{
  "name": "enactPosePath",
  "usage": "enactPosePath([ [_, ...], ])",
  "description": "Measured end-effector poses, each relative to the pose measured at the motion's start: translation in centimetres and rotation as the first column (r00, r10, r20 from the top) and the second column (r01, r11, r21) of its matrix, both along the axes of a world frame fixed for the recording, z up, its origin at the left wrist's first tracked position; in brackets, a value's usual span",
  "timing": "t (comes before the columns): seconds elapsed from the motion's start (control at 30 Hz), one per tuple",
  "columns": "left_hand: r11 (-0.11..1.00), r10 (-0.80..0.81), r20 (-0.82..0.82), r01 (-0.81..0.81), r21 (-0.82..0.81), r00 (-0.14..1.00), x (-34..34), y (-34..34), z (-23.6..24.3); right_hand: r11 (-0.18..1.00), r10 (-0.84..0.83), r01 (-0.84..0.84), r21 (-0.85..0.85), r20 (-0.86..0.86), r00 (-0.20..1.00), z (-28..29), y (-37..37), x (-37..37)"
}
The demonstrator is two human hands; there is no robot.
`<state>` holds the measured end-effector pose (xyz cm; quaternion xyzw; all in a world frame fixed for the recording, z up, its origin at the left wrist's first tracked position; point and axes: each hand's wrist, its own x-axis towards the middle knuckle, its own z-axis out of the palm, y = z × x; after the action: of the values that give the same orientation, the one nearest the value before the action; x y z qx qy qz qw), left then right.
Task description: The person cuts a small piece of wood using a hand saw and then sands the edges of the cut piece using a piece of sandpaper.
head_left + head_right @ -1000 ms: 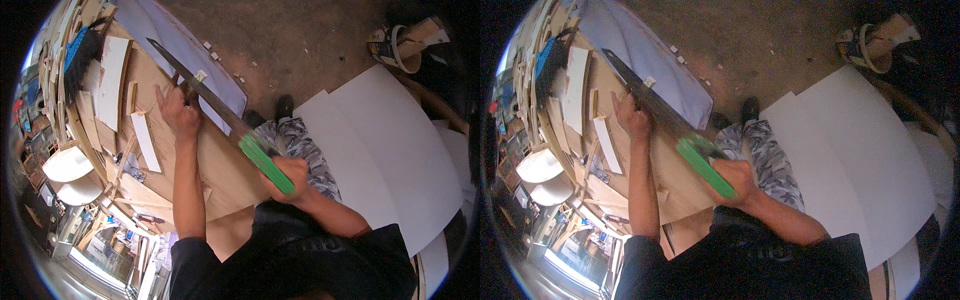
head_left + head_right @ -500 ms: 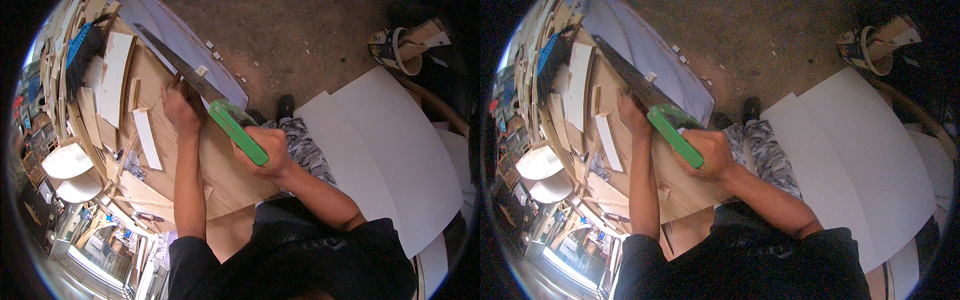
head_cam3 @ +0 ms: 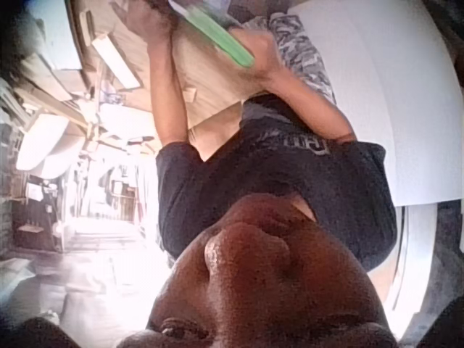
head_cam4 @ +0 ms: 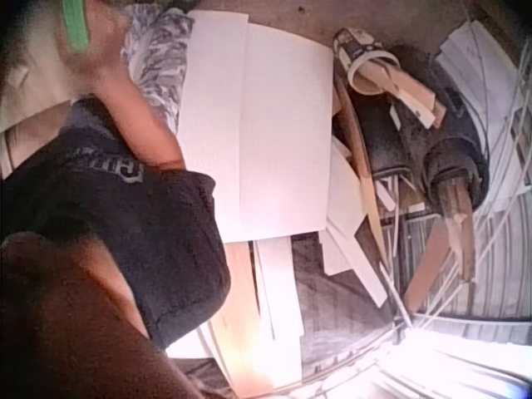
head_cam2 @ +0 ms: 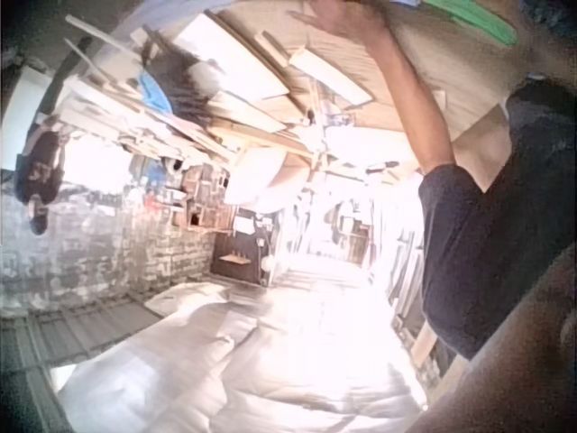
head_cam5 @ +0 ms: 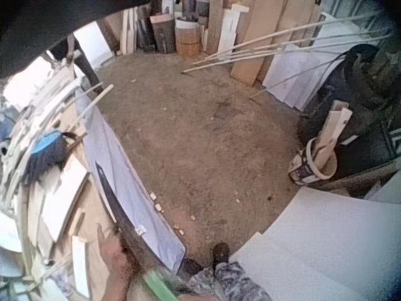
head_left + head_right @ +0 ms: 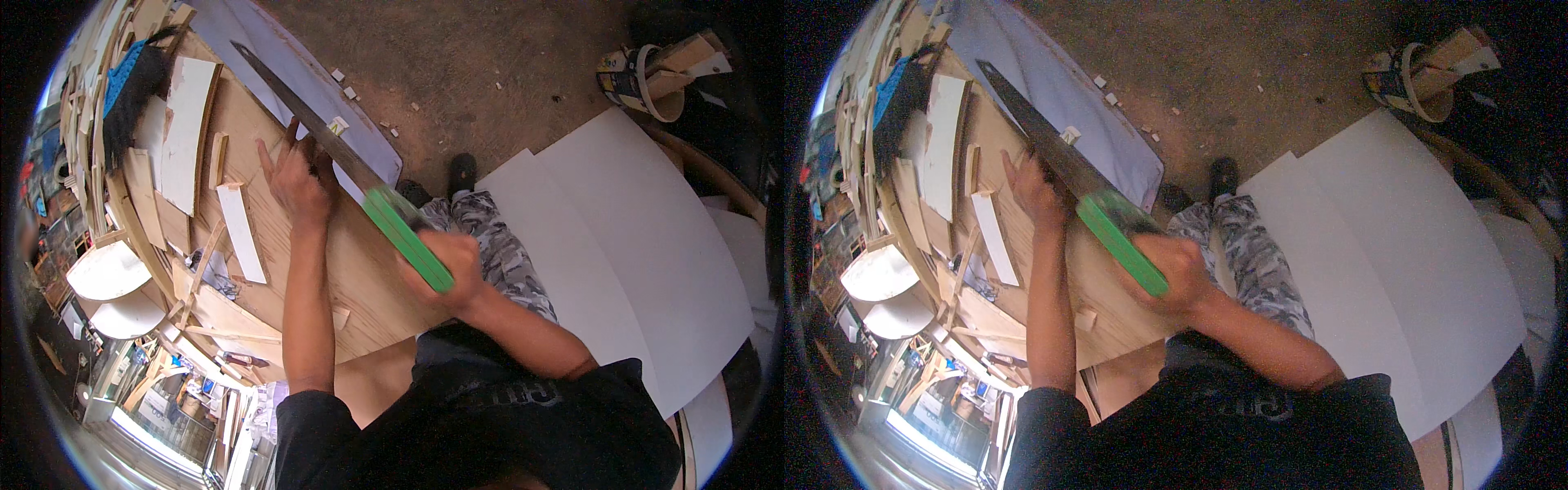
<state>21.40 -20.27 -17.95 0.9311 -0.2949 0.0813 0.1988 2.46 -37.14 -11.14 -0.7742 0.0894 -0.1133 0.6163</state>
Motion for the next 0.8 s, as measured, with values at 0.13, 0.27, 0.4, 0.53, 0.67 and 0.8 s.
enactPosePath([
  [0.13, 0.999, 0.043, -0.006, -0.043, -0.025, 0.999, -0.2, -0.4, 0.0, 0.998, 0.041, -0.043, -0.037, -0.053, 0.998, 1.3, -1.0, -1.8],
  [0.27, 0.995, 0.082, -0.013, -0.082, -0.051, 0.997, 0.1, 0.3, -0.7, 0.998, 0.009, -0.009, 0.058, 0.0, 1.0, 1.0, -0.5, 1.7],
  [0.4, 0.999, 0.042, 0.013, -0.042, 0.004, 0.999, 0.1, -0.3, 0.0, 0.998, 0.027, -0.029, -0.048, -0.036, 0.999, 0.5, -0.7, -1.1],
  [0.53, 0.998, 0.061, -0.014, -0.061, 0.012, 0.998, 0.2, 0.0, -0.2, 0.996, 0.053, -0.047, 0.079, -0.076, 0.996, 1.7, -1.8, -3.2],
  [0.67, 0.992, 0.103, -0.023, -0.104, -0.071, 0.994, 0.8, 0.3, -0.8, 0.994, 0.038, -0.034, 0.102, -0.043, 0.998, 1.8, -1.6, -1.4],
  [0.8, 0.998, 0.055, 0.048, -0.054, -0.015, 0.997, 0.7, 0.1, -0.4, 0.996, 0.087, -0.085, 0.031, -0.066, 0.994, 2.3, -2.4, -3.1],
])
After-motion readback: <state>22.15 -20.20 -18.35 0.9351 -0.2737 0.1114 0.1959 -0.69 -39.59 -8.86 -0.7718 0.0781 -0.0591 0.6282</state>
